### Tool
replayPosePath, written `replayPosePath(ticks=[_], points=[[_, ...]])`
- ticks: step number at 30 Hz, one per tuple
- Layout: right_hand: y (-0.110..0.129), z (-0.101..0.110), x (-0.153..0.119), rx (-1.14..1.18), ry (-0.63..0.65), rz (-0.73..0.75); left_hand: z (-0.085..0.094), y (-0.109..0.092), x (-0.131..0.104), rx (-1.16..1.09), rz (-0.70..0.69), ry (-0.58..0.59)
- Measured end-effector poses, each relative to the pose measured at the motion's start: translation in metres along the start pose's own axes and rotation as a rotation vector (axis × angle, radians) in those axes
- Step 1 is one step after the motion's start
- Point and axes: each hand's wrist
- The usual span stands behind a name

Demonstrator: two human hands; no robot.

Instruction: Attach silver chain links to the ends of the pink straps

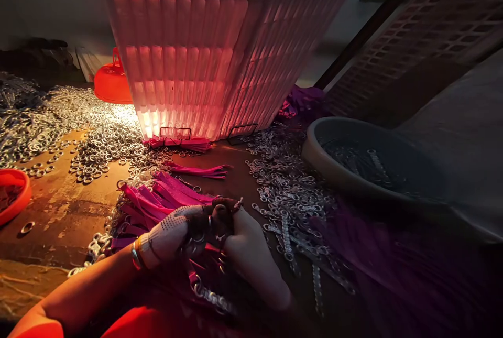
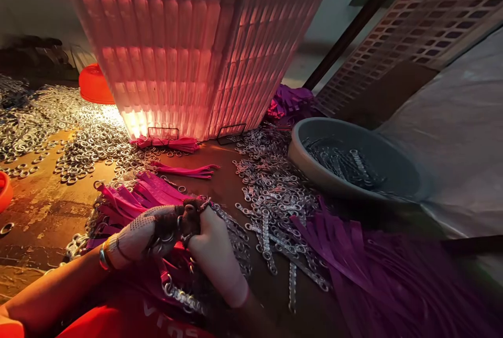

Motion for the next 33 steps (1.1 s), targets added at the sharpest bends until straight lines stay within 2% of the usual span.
replayPosePath(ticks=[5, 9, 11, 15, 17, 20, 23, 25, 29, 33], points=[[0.002, 0.003, -0.002, -0.106, -0.014, 0.065, 0.001, 0.006, 0.001, 0.311, -0.16, -0.042], [-0.007, 0.004, -0.01, -0.416, -0.102, 0.191, 0.004, 0.007, 0.004, 0.448, -0.168, -0.078], [-0.009, 0.003, -0.016, -0.549, -0.127, 0.243, 0.005, 0.005, 0.008, 0.402, -0.093, -0.028], [-0.004, 0.002, -0.023, -0.658, -0.113, 0.33, 0.004, -0.002, 0.015, 0.149, 0.183, 0.095], [0.001, 0.003, -0.025, -0.674, -0.08, 0.31, 0.002, -0.004, 0.015, 0.103, 0.231, 0.121], [0.007, 0.007, -0.027, -0.553, -0.042, 0.227, -0.001, -0.005, 0.011, 0.162, 0.148, 0.117], [0.013, 0.013, -0.029, -0.331, -0.024, 0.147, -0.003, 0.003, 0.007, 0.141, 0.059, 0.001], [0.013, 0.014, -0.029, -0.297, -0.002, 0.114, -0.004, 0.008, 0.006, 0.135, 0.012, -0.032], [0.008, 0.014, -0.025, -0.526, 0.066, 0.071, -0.004, 0.006, 0.003, 0.272, -0.063, 0.034], [0.004, 0.02, -0.018, -0.774, 0.179, 0.112, 0.0, -0.008, -0.001, 0.585, -0.166, 0.099]])
Point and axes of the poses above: each hand's wrist, its own x-axis towards the middle knuckle, its own z-axis out of the back of the hand, y = z × x, and after that the axes turned 7 degrees about -y, right-handed
